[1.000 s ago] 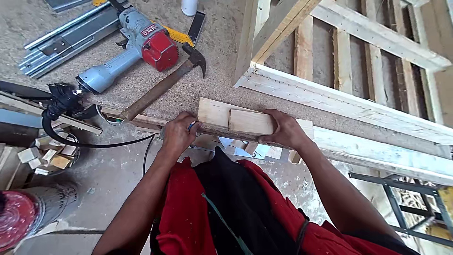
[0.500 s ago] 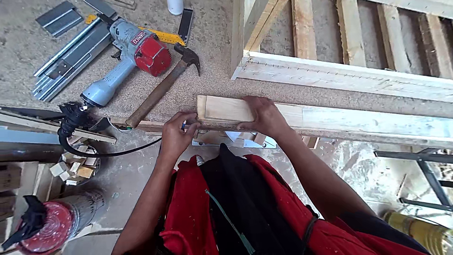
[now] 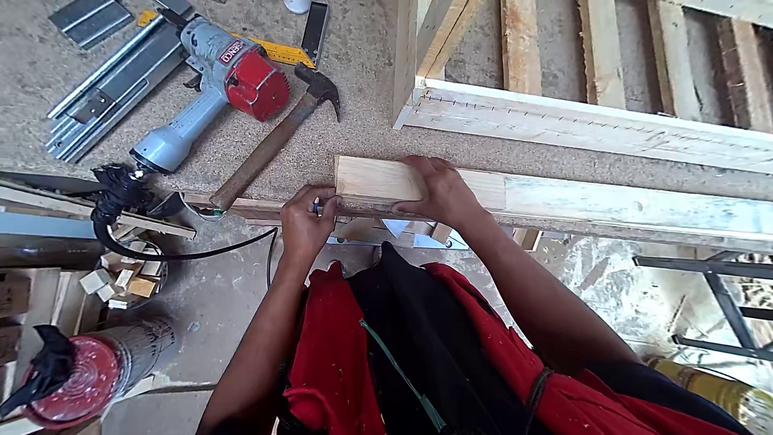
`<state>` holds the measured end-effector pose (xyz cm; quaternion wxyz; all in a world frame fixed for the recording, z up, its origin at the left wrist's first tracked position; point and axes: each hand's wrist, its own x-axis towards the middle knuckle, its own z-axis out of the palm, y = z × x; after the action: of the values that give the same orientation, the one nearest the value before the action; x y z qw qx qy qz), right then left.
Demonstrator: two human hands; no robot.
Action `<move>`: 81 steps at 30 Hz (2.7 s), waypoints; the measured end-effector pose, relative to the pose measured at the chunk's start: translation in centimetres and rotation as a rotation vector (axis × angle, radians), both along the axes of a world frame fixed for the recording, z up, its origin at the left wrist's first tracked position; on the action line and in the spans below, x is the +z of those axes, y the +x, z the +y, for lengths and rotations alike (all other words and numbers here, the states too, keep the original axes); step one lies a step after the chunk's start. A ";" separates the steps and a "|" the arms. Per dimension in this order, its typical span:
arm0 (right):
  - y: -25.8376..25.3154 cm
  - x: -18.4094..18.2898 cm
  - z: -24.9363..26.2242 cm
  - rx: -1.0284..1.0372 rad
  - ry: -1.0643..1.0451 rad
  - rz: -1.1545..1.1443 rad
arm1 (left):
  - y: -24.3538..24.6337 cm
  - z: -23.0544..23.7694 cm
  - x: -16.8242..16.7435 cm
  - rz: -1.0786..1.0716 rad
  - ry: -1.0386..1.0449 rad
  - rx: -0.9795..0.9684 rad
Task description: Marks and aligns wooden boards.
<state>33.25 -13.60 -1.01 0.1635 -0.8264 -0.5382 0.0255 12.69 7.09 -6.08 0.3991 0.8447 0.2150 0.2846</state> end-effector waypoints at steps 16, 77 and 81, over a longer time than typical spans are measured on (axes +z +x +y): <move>-0.7 -2.1 0.7 0.031 0.088 -0.172 | -6.8 -2.8 -0.9 0.003 -1.172 -0.042; -0.5 -1.7 1.0 0.061 0.105 -0.059 | -8.4 2.1 2.9 0.045 -0.525 0.033; -0.5 -1.6 1.0 0.049 0.109 -0.038 | -8.5 2.0 2.2 0.002 -0.548 0.058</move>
<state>32.70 -12.61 -2.64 0.1974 -0.8032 -0.5618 -0.0155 4.20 9.08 -3.92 0.6041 0.6990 0.3084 0.2266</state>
